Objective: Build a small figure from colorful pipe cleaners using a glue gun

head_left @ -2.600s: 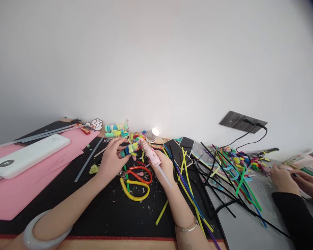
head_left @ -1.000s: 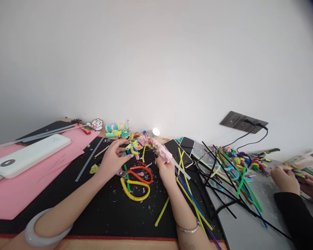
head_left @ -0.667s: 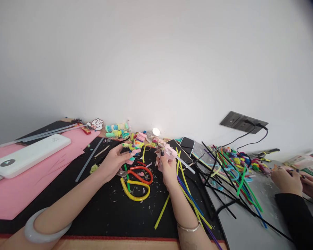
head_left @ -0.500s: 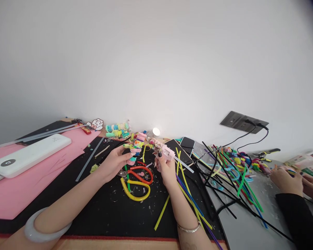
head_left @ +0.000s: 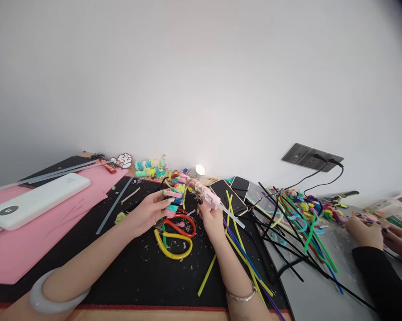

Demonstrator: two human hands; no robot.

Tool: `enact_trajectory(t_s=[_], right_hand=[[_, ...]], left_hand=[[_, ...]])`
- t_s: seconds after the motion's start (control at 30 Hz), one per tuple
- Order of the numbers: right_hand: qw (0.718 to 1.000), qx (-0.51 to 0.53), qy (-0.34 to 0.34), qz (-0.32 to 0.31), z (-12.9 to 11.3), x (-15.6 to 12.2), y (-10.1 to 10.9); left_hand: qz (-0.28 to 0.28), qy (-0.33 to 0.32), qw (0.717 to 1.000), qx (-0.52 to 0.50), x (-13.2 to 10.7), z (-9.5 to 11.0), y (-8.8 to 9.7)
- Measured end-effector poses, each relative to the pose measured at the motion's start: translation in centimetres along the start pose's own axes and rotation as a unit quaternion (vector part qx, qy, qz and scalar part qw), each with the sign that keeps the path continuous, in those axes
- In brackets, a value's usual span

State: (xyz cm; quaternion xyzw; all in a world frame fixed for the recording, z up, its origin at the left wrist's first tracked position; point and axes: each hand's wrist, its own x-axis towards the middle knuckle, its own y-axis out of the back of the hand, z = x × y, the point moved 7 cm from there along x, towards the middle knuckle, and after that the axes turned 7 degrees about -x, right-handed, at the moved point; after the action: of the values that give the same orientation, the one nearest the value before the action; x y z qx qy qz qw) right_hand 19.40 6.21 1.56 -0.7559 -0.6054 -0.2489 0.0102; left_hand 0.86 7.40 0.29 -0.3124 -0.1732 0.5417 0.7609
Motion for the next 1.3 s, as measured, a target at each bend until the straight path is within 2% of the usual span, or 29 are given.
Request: enact_trajectory(t_s=[0.13,0.37,0.5,0.63,0.77,0.9,1.07,1.17,1.23,1.3], right_hand=[[0.998,-0.046,0.035,-0.009,-0.4,-0.1,0.2],[0.993,-0.066,0.098,-0.024,-0.7,0.2,0.2],[0.993,-0.062,0.094,-0.027,-0.8,0.4,0.3],[0.991,-0.101,0.087,-0.016,-0.7,0.5,0.6],[0.985,-0.164,0.047,0.017,-0.4,0.7,1.3],[0.967,-0.253,0.012,-0.01,-0.1,0.8,1.3],[0.898,-0.435,-0.024,-0.055,0.5,0.6,0.7],[0.871,-0.486,-0.039,-0.061,0.8,0.4,0.5],[0.869,-0.489,-0.048,-0.065,0.9,0.3,0.5],[0.879,-0.472,-0.039,-0.047,0.3,0.3,0.7]], left_hand=[[-0.023,0.032,0.999,-0.027,-0.1,-0.3,-0.3],[-0.01,0.066,0.996,-0.054,0.0,-0.8,0.5],[-0.018,0.071,0.996,-0.053,0.0,-1.0,0.8],[-0.011,0.059,0.997,-0.045,0.0,-0.7,0.8],[-0.006,0.014,1.0,-0.01,0.0,0.1,0.4],[0.067,-0.065,0.992,0.081,-0.1,1.5,1.1],[0.127,-0.16,0.953,0.222,-0.5,3.2,1.5],[0.142,-0.2,0.932,0.269,-0.7,3.8,1.3],[0.137,-0.211,0.925,0.285,-0.9,3.8,0.9],[0.13,-0.225,0.92,0.293,-1.1,3.8,0.5]])
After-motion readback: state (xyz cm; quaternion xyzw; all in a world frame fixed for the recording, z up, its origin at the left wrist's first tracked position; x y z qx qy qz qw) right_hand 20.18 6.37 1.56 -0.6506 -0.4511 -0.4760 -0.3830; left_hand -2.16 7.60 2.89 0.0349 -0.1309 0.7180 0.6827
